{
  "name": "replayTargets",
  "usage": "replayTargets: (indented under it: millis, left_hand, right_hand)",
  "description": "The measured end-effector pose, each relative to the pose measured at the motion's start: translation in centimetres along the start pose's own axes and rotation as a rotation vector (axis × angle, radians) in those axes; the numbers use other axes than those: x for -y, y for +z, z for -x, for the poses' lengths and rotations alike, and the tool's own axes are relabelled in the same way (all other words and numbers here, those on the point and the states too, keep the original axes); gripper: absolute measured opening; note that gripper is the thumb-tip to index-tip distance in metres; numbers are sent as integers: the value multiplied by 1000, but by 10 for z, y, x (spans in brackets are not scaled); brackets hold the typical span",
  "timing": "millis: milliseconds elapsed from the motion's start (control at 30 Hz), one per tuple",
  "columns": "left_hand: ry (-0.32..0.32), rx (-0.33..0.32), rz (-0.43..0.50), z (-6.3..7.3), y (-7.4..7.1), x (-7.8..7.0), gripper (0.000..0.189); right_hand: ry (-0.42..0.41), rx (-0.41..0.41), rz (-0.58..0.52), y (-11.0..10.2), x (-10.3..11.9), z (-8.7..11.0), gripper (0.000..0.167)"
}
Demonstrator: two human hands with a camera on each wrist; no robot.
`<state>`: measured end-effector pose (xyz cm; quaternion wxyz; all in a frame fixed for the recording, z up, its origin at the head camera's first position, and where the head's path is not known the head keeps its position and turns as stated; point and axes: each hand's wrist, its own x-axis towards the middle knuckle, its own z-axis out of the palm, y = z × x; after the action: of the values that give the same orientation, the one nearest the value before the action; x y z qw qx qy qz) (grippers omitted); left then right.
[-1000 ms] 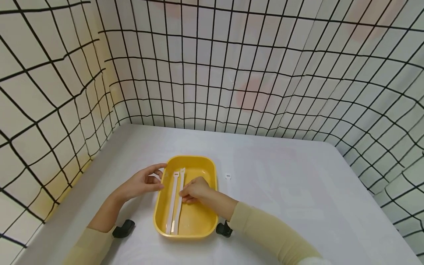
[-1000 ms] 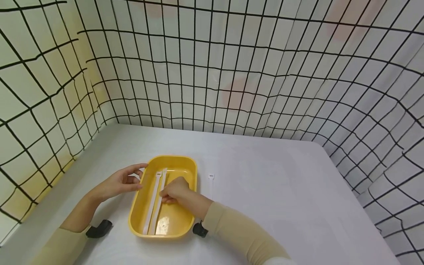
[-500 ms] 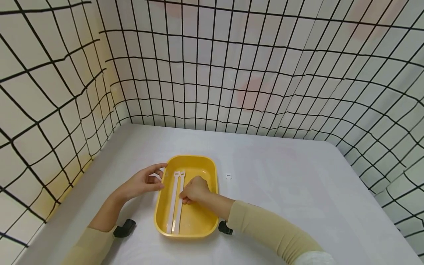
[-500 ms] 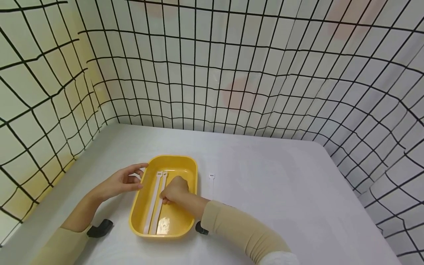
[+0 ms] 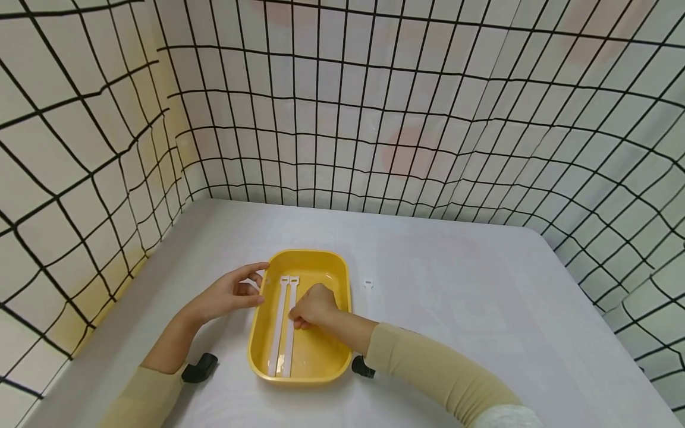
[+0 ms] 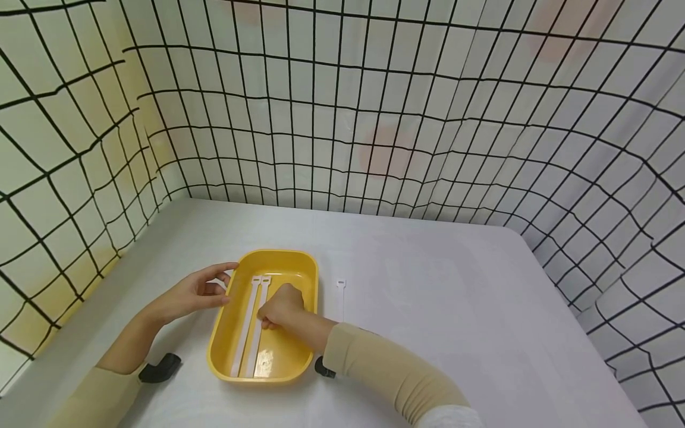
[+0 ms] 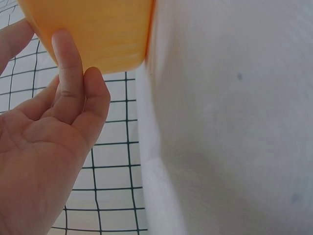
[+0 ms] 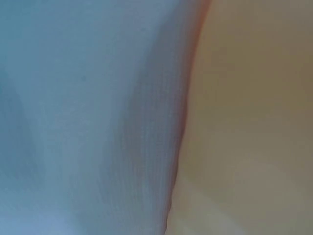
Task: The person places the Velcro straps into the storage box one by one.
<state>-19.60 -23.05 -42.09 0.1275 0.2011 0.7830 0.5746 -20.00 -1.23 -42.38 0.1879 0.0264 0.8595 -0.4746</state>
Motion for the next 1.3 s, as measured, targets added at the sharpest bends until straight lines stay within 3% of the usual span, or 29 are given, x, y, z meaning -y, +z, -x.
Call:
replayTargets:
  millis: [233, 467, 800, 1100, 1300]
  left_hand:
    - [4, 8, 4, 0, 0, 1, 67]
    - [-13, 8, 8, 1, 0, 0, 66]
    - [-3, 15, 33, 1, 0, 2, 68]
    - [-3, 19, 49, 0, 0, 3, 70]
    - [-9, 7, 21, 1, -1, 2, 67]
  right_hand:
    - [6, -16, 31, 0, -1, 0, 25]
    - [-64, -6, 54, -2, 0, 3, 26]
    - [-151, 50, -137, -8, 0, 9, 10]
    - [-191, 122, -387, -30, 7, 23, 9]
    - [-211, 132, -421, -49, 4, 32, 11]
